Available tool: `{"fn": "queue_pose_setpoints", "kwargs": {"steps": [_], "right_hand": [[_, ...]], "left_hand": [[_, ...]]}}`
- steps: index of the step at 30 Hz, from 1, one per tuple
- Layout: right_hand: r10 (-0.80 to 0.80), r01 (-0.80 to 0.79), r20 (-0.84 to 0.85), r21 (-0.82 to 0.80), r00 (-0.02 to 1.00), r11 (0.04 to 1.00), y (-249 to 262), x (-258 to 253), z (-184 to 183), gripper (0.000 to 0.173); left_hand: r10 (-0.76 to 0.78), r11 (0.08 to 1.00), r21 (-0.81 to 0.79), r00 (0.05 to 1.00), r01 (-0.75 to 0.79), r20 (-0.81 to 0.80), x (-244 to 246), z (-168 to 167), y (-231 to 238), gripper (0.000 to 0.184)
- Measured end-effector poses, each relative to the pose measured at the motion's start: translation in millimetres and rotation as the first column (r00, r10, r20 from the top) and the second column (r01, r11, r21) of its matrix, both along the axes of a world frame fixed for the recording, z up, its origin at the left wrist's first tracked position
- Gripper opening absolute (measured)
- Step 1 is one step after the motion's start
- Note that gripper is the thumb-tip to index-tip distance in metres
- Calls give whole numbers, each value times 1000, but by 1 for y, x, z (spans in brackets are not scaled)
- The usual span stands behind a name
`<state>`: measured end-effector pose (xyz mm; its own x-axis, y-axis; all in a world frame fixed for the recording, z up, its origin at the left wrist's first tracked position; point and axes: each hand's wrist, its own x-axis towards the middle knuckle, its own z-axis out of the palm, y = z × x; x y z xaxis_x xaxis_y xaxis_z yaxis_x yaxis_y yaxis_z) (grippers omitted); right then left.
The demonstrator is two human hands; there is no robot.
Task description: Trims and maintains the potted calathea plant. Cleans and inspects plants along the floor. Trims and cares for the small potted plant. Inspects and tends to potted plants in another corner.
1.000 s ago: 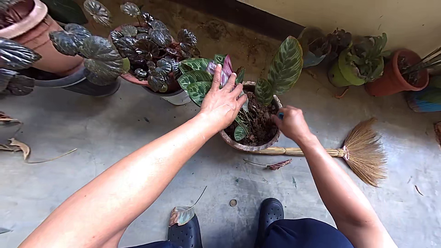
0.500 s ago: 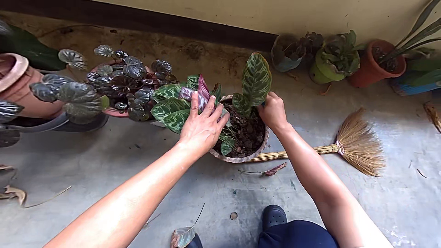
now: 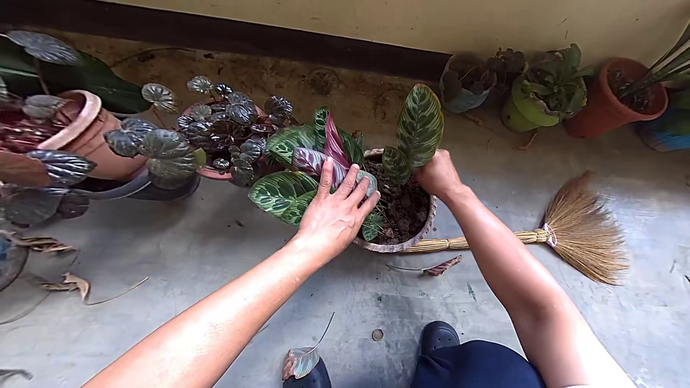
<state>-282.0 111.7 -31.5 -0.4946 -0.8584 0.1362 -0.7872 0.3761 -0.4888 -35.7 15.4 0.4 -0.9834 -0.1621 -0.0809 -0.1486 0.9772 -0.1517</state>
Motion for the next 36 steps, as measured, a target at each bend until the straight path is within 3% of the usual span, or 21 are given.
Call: {"fn": "queue_pose_setpoints", "kwargs": {"steps": [2, 6, 10, 13, 15, 16, 17, 19, 21, 23, 25, 28, 31, 33, 35, 36], "right_hand": [[-17, 18, -44, 23, 999, 1000, 8, -4, 4, 23], [-2, 16, -52, 270, 999, 963, 30, 14, -7, 30], [-64, 80, -91, 181, 994, 980, 45, 20, 13, 30], [-97, 108, -55, 286, 994, 952, 53, 39, 8, 23], [-80, 77, 5, 220, 997, 972, 48, 49, 20, 17], [-73, 71, 5, 156, 997, 985, 48, 52, 23, 17], [-73, 73, -10, 111, 997, 991, 48, 53, 24, 18], [-81, 87, -47, 151, 996, 985, 52, 53, 11, 17], [-83, 87, -25, 275, 996, 957, 54, 53, 6, 15], [-69, 70, -13, 229, 998, 971, 58, 50, 17, 13], [-100, 100, -9, 140, 995, 985, 68, 45, 27, 23], [-256, 248, 109, 81, 960, 965, 89, 34, 33, 32], [-391, 409, 352, 24, 851, 912, 116, 31, 34, 27], [-445, 519, 513, -2, 734, 854, 135, 31, 39, 22], [-502, 591, 536, 9, 678, 807, 167, 23, 45, 25], [-539, 598, 471, 32, 698, 801, 186, 17, 46, 31]], "left_hand": [[-21, 1000, 14, 1000, 21, -4, 5, 1, 7, 70], [-77, 997, 28, 997, 77, 3, 10, 7, 28, 63], [-233, 972, -13, 970, 233, -67, 23, 3, 57, 50], [-493, 852, 147, 865, 502, -95, 37, -3, 85, 47], [-594, 717, 350, 791, 603, -146, 43, -13, 93, 35], [-583, 673, 489, 805, 555, -112, 46, -21, 95, 31], [-525, 655, 635, 851, 410, -8, 49, -27, 96, 31], [-326, 613, 790, 905, -20, 275, 51, -35, 90, 46], [-53, 433, 805, 880, -405, 471, 47, -42, 71, 63], [216, 146, 788, 797, -598, 564, 46, -47, 50, 64], [351, -117, 792, 721, -599, 597, 48, -55, 38, 58], [398, -353, 779, 670, -518, 626, 43, -49, 31, 44], [369, -530, 729, 656, -433, 658, 35, -52, 29, 42], [375, -595, 719, 667, -360, 644, 37, -63, 26, 41], [402, -607, 746, 704, -274, 586, 37, -90, 28, 36], [413, -614, 749, 707, -250, 575, 36, -108, 29, 37]]}}
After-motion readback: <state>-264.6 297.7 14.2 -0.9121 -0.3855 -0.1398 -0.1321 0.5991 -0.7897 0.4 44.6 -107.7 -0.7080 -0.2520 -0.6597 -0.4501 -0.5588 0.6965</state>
